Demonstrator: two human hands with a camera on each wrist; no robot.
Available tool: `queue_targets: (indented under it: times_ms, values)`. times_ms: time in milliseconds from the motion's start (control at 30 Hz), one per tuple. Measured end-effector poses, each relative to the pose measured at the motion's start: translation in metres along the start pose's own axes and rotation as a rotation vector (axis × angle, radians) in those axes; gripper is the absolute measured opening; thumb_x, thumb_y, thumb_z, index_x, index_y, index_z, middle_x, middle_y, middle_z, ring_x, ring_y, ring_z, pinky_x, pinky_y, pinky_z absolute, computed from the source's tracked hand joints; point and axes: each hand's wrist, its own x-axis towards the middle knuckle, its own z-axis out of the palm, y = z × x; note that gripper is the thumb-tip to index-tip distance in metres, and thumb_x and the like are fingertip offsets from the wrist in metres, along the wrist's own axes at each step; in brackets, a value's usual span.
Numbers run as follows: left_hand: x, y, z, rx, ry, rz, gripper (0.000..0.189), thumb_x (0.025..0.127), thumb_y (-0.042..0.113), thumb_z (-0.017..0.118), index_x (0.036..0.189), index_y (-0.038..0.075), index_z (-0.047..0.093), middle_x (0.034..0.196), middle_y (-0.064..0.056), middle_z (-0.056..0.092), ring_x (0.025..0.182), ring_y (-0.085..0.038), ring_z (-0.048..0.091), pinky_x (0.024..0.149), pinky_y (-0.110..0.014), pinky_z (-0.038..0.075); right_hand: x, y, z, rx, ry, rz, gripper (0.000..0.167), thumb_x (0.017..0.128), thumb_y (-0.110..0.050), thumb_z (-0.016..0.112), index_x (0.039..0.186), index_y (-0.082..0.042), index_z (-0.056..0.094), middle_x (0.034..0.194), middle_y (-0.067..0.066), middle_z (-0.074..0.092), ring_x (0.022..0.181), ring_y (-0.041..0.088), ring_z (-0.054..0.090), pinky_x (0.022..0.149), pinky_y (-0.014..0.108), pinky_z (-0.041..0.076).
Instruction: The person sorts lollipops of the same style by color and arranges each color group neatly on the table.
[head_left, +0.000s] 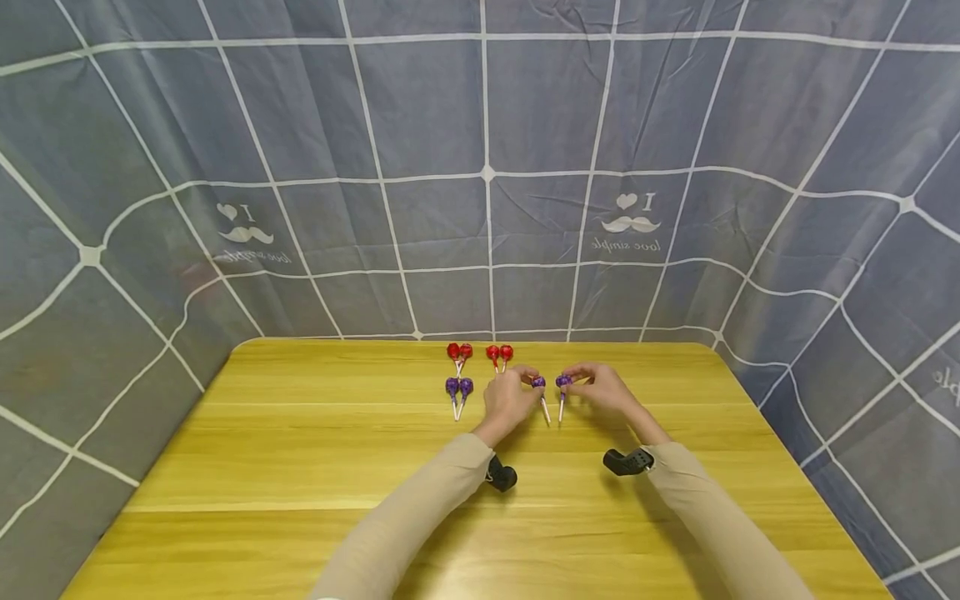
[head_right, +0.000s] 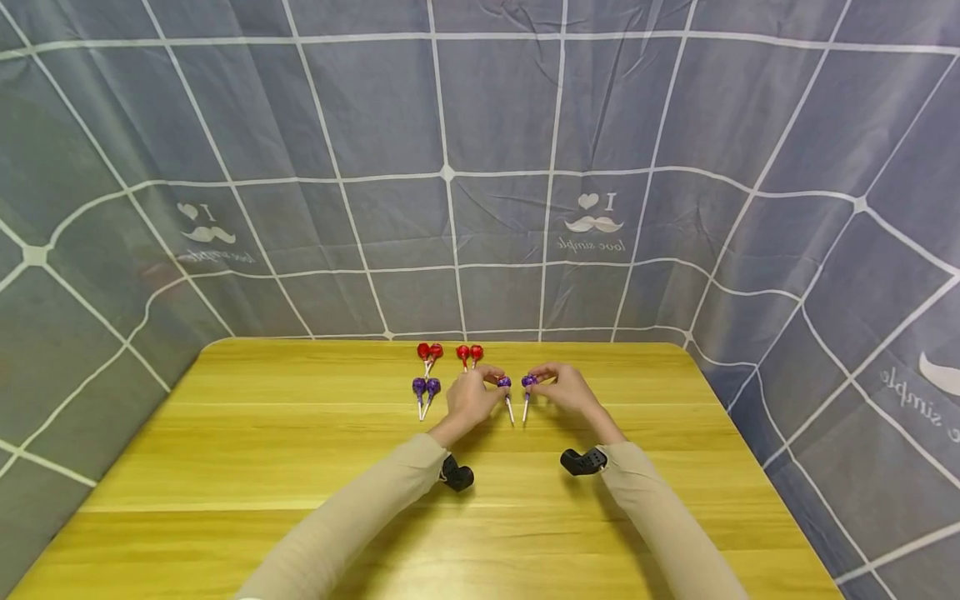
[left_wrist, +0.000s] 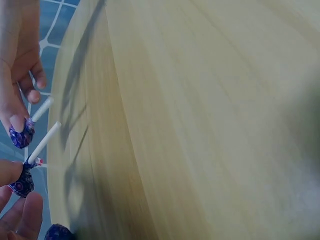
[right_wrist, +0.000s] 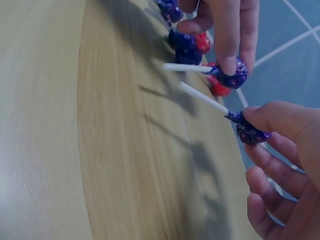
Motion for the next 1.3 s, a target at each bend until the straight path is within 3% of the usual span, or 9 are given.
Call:
queue_targets:
  times_ms: [367, 567, 767, 1000, 1300]
  values:
    - [0.005, 0.006, 0.01, 0.057, -0.012, 0.048, 0.023, 0.082, 0.025, 0.074, 0.104, 0.017, 0.075, 0.087, 0.002, 0.076, 0.065, -0.007, 0.064, 0.047, -0.018, 0.037, 0.002, 0.016, 0.002, 0.044, -0.018, 0.027, 0.033, 0.083, -0.015, 0.074, 0.109, 0.004, 0.068, 0.098, 0.02, 0.071, 0.073, 0.016, 0.063, 0.059, 0.024, 0.049]
    - [0.007, 0.009, 0.015, 0.102, -0.03, 0.022, 0.023, 0.081, 0.022, 0.074, 0.104, 0.017, 0.075, 0.084, 0.001, 0.075, 0.058, -0.007, 0.058, 0.044, -0.02, 0.035, 0.005, 0.017, 0.004, 0.003, -0.035, 0.025, 0.032, 0.083, -0.017, 0.074, 0.109, 0.002, 0.068, 0.095, 0.017, 0.071, 0.071, 0.011, 0.06, 0.058, 0.024, 0.046]
    - [0.008, 0.012, 0.02, 0.113, -0.044, -0.003, 0.023, 0.081, 0.022, 0.074, 0.104, 0.016, 0.075, 0.091, -0.002, 0.075, 0.052, -0.008, 0.048, 0.039, -0.021, 0.032, 0.005, 0.015, 0.007, -0.004, -0.043, 0.015, 0.028, 0.083, -0.015, 0.073, 0.105, 0.001, 0.069, 0.092, 0.015, 0.072, 0.073, 0.012, 0.059, 0.058, 0.024, 0.044]
    - [0.009, 0.014, 0.024, 0.117, -0.033, -0.028, 0.02, 0.081, 0.023, 0.074, 0.1, 0.017, 0.076, 0.088, -0.001, 0.075, 0.06, -0.012, 0.058, 0.044, -0.023, 0.036, 0.006, 0.022, 0.013, -0.039, -0.03, 0.016, 0.026, 0.085, -0.017, 0.072, 0.105, -0.001, 0.07, 0.093, 0.013, 0.073, 0.084, 0.017, 0.066, 0.072, 0.027, 0.046]
    - [0.01, 0.014, 0.026, 0.13, -0.042, -0.031, 0.02, 0.083, 0.023, 0.072, 0.101, 0.016, 0.076, 0.093, -0.002, 0.075, 0.074, -0.02, 0.068, 0.05, -0.025, 0.041, 0.005, 0.021, 0.013, -0.047, -0.014, 0.055, 0.029, 0.085, -0.017, 0.072, 0.108, -0.001, 0.069, 0.093, 0.013, 0.072, 0.087, 0.023, 0.066, 0.074, 0.03, 0.049]
